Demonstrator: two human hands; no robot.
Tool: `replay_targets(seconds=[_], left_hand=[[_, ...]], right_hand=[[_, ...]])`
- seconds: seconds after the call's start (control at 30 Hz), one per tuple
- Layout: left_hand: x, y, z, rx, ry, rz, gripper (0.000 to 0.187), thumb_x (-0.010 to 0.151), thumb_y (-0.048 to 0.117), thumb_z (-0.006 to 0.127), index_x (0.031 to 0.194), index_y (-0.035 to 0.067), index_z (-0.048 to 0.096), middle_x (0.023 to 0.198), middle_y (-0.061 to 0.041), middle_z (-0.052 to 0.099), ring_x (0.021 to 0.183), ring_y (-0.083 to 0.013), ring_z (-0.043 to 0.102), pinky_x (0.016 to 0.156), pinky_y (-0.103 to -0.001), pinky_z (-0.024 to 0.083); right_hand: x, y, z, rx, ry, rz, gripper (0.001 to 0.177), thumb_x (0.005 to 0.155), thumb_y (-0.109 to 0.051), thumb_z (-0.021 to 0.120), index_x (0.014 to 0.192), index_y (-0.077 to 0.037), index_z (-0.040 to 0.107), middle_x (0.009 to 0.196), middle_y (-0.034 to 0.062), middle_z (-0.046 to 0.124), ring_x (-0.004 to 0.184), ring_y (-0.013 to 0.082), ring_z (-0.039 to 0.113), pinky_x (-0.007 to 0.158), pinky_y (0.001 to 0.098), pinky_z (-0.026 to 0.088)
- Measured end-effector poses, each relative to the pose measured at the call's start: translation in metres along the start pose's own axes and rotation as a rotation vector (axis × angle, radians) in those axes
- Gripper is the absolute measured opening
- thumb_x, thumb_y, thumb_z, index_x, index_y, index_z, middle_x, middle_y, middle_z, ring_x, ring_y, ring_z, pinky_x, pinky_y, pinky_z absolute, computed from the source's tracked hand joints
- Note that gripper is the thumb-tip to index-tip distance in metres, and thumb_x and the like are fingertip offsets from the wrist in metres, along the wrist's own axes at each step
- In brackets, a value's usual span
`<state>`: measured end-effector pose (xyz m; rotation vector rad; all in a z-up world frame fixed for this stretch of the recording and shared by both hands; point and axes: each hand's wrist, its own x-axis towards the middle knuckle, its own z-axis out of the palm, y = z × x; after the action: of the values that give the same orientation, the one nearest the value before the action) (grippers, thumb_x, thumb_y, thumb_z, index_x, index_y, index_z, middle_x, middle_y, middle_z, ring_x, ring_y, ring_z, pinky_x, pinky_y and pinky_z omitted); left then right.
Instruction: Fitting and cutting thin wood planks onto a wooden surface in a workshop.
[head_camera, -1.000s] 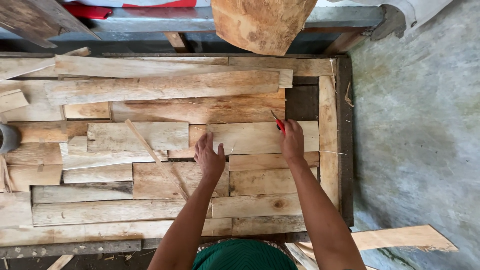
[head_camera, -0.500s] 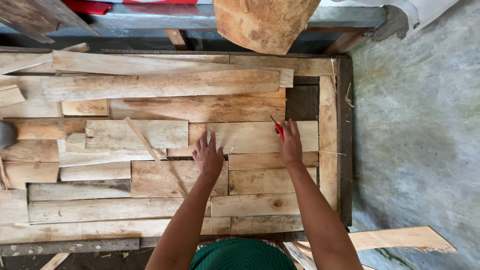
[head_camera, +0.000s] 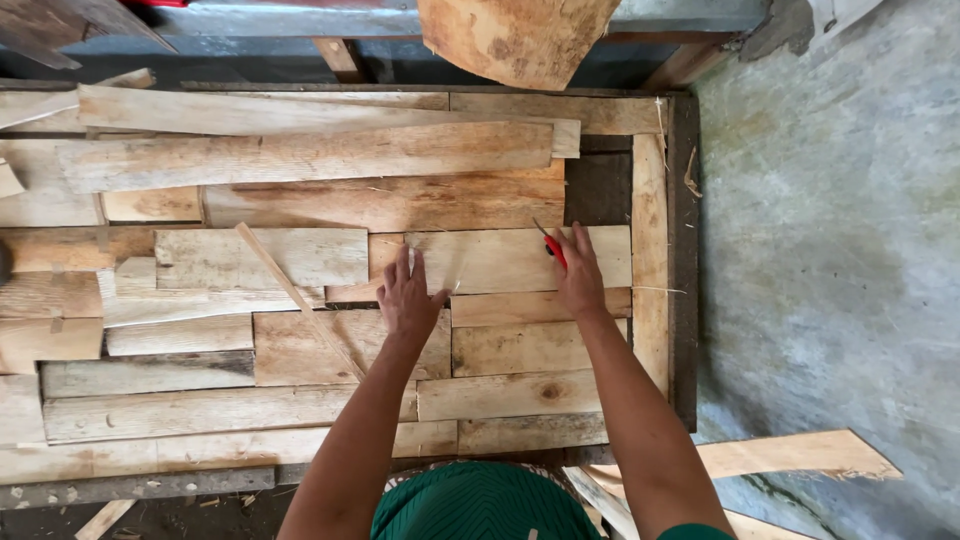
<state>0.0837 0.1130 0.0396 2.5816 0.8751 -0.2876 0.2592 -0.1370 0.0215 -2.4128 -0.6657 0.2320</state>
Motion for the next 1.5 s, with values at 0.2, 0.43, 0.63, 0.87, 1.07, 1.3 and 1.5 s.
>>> replay_targets(seconds=[0.2,0.43,0.63,0.87,1.07,1.3,1.5], left_hand=[[0.003,0.002,0.000,0.007,-0.010,-0.024,0.097,0.076,0.050,0.085,0.154,0.011,0.042,0.165,-0.004,0.027,0.141,-0.0294,0.035,0.100,-0.052,0.045],[0.004,0.003,-0.003,0.029,-0.045,-0.030,0.097,0.077,0.050,0.085,0.154,0.010,0.041,0.165,-0.004,0.026,0.141,-0.0295,0.034,0.099,-0.052,0.045],[0.003,0.001,-0.005,-0.004,-0.027,-0.019,0.092,0.077,0.045,0.085,0.151,0.011,0.043,0.163,-0.004,0.028,0.139,-0.0299,0.036,0.101,-0.053,0.045],[0.016,-0.044,-0.004,-0.159,0.052,0.157,0.051,0.092,-0.001,0.058,0.140,0.014,0.061,0.152,0.000,0.053,0.126,-0.0307,0.054,0.097,-0.041,0.053],[0.014,-0.052,-0.012,-0.226,0.122,0.208,0.045,0.096,0.001,0.056,0.139,0.013,0.062,0.147,-0.001,0.059,0.126,-0.0295,0.057,0.100,-0.041,0.052],[0.012,-0.038,-0.004,-0.047,-0.006,0.175,0.065,0.087,0.008,0.066,0.148,0.005,0.044,0.157,-0.004,0.037,0.136,-0.0312,0.042,0.106,-0.045,0.043],[0.014,-0.044,0.016,0.030,0.065,0.217,0.064,0.086,0.000,0.060,0.149,0.001,0.044,0.158,-0.006,0.037,0.135,-0.0311,0.043,0.104,-0.045,0.046]], right_hand=[[-0.016,-0.001,-0.004,-0.130,0.070,0.033,0.048,0.097,-0.009,0.067,0.144,-0.010,0.058,0.161,0.0210,0.040,0.151,0.0468,0.032,0.121,0.0497,0.034],[-0.030,0.014,0.015,-0.197,0.045,0.154,0.052,0.097,-0.011,0.065,0.148,-0.017,0.055,0.162,0.0178,0.038,0.148,0.0511,0.031,0.116,0.0641,0.032],[-0.037,0.025,0.019,-0.119,0.062,0.142,0.050,0.101,-0.016,0.062,0.150,-0.020,0.054,0.165,0.0187,0.032,0.150,0.0539,0.025,0.115,0.0728,0.025],[-0.036,0.026,0.022,-0.121,0.062,0.119,0.051,0.100,-0.017,0.063,0.150,-0.020,0.054,0.165,0.0187,0.033,0.150,0.0535,0.026,0.116,0.0717,0.024],[-0.036,0.021,0.018,-0.106,0.070,0.111,0.049,0.101,-0.016,0.063,0.150,-0.018,0.056,0.163,0.0211,0.035,0.149,0.0543,0.027,0.117,0.0714,0.024],[-0.034,0.016,0.015,-0.112,0.025,0.151,0.050,0.102,-0.017,0.062,0.151,-0.019,0.054,0.165,0.0203,0.031,0.152,0.0525,0.023,0.115,0.0724,0.022],[-0.035,0.015,0.014,-0.104,0.027,0.166,0.049,0.103,-0.018,0.062,0.151,-0.020,0.054,0.166,0.0190,0.032,0.152,0.0517,0.023,0.117,0.0714,0.023]])
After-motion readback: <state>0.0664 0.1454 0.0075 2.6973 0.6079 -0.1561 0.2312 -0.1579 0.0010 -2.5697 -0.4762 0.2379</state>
